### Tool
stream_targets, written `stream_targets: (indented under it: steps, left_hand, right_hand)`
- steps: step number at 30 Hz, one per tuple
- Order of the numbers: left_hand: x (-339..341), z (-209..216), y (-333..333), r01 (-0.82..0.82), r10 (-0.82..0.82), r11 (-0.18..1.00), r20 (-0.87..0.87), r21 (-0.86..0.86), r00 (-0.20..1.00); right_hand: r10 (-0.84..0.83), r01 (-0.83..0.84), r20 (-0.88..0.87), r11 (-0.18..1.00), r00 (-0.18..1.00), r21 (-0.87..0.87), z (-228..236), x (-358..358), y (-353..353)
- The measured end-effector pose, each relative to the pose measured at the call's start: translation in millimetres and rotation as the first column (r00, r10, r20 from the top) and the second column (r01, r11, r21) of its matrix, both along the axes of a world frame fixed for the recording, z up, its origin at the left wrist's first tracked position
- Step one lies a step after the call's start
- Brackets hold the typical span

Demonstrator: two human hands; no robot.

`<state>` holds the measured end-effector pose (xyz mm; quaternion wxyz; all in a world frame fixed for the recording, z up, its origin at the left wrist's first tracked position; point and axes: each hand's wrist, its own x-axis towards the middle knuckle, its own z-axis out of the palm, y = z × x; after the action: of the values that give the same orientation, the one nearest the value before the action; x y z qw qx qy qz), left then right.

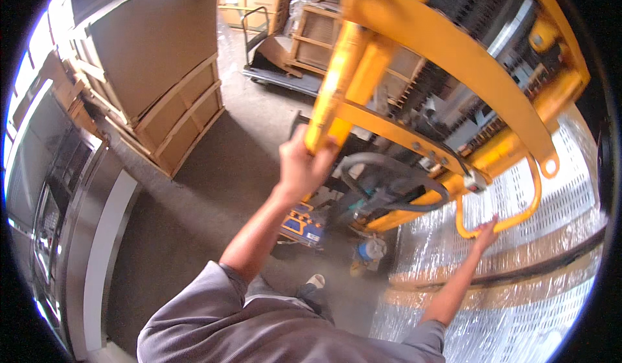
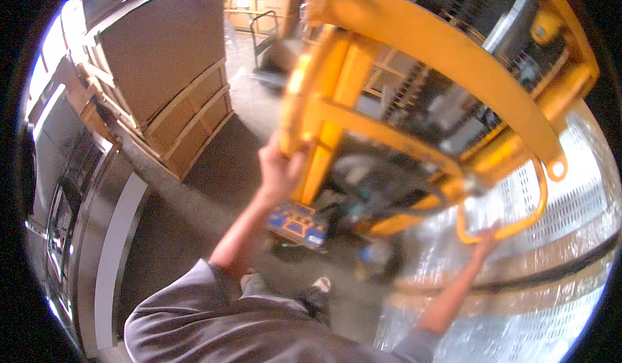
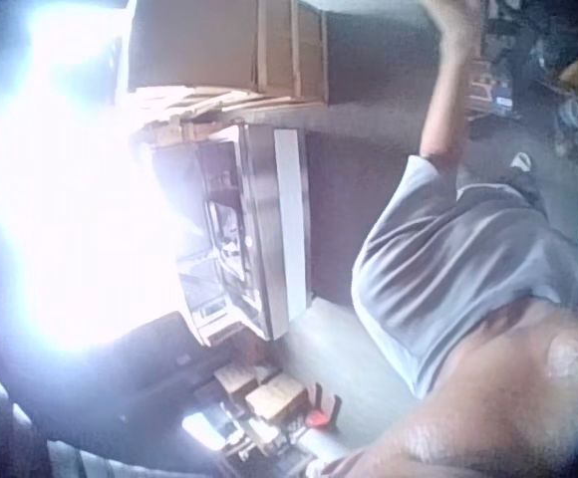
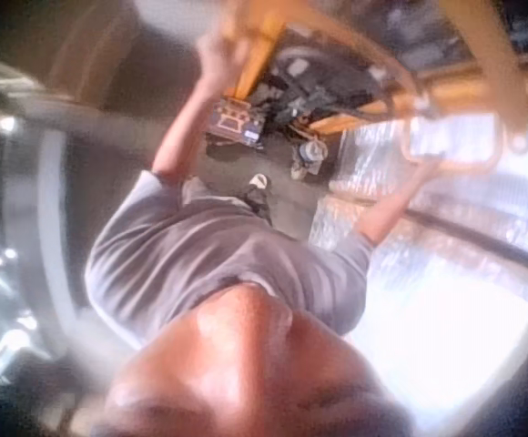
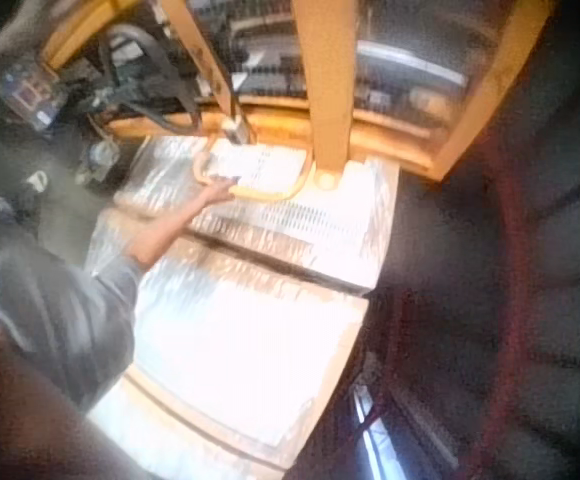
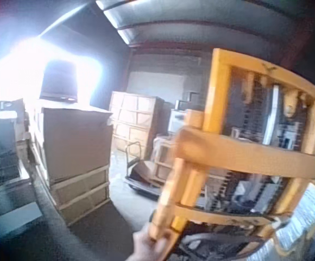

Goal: The person moves a large wooden-framed item using a hand truck and a yellow electric pallet jack in a warehouse. They position the item, operate the pallet jack controls, and reposition the item multiple times.

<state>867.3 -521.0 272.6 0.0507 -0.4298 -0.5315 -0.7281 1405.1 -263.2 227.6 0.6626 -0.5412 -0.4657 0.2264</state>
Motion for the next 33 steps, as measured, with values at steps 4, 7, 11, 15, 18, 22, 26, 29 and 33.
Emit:
stream_targets:
  steps: [4, 7, 11, 15, 18, 22, 26, 29, 33]
  left_hand:
    - [-24.4, 6.1, -35.4, 0.167, -0.163, 0.986, -0.281, -0.011, 0.946]
    - [-45.3, 14.5, -75.1, 0.558, -0.582, 0.796, -0.044, -0.237, 0.812]
    - [-96.5, 15.3, -135.9, 0.548, -0.670, 0.739, -0.334, -0.392, 0.663]
    - [-155.1, -17.0, -184.9, 0.606, -0.748, 0.630, -0.169, -0.486, 0.642]
    - [-203.6, -45.4, -186.2, 0.557, -0.656, 0.700, -0.092, -0.447, 0.749]
    - [-266.2, -79.4, -174.7, 0.522, -0.575, 0.575, 0.143, -0.629, 0.806]
    - [-350.4, -138.8, -147.3, 0.495, -0.462, 0.492, 0.267, -0.716, 0.846]
    - [-413.4, -194.0, -124.3, 0.397, -0.295, 0.439, 0.288, -0.806, 0.911]
    - [-505.4, -254.9, -108.2, 0.388, -0.150, 0.173, 0.365, -0.905, 0.919]
  right_hand:
    - [-0.263, 0.267, 0.179, 0.964, 0.948, 0.003, 27.1, -14.9, -49.2]
    - [-0.518, 0.469, 0.253, 0.852, 0.817, 0.233, 24.7, -64.1, -121.6]
    - [-0.471, 0.403, 0.311, 0.878, 0.826, 0.258, -42.6, -179.4, -241.6]
    - [-0.077, 0.142, 0.315, 0.972, 0.946, -0.186, -163.2, -318.0, -344.6]
    - [0.187, -0.058, 0.176, 0.826, 0.967, -0.560, -243.0, -403.5, -391.5]
    - [0.296, -0.206, -0.057, 0.503, 0.953, -0.839, -306.3, -470.4, -415.5]
    - [0.239, -0.230, -0.161, 0.297, 0.958, -0.927, -343.7, -503.8, -404.5]
    - [0.194, -0.237, -0.197, 0.211, 0.961, -0.948, -365.5, -536.5, -372.1]
    - [0.191, -0.265, -0.233, 0.164, 0.953, -0.950, -380.9, -596.8, -291.6]
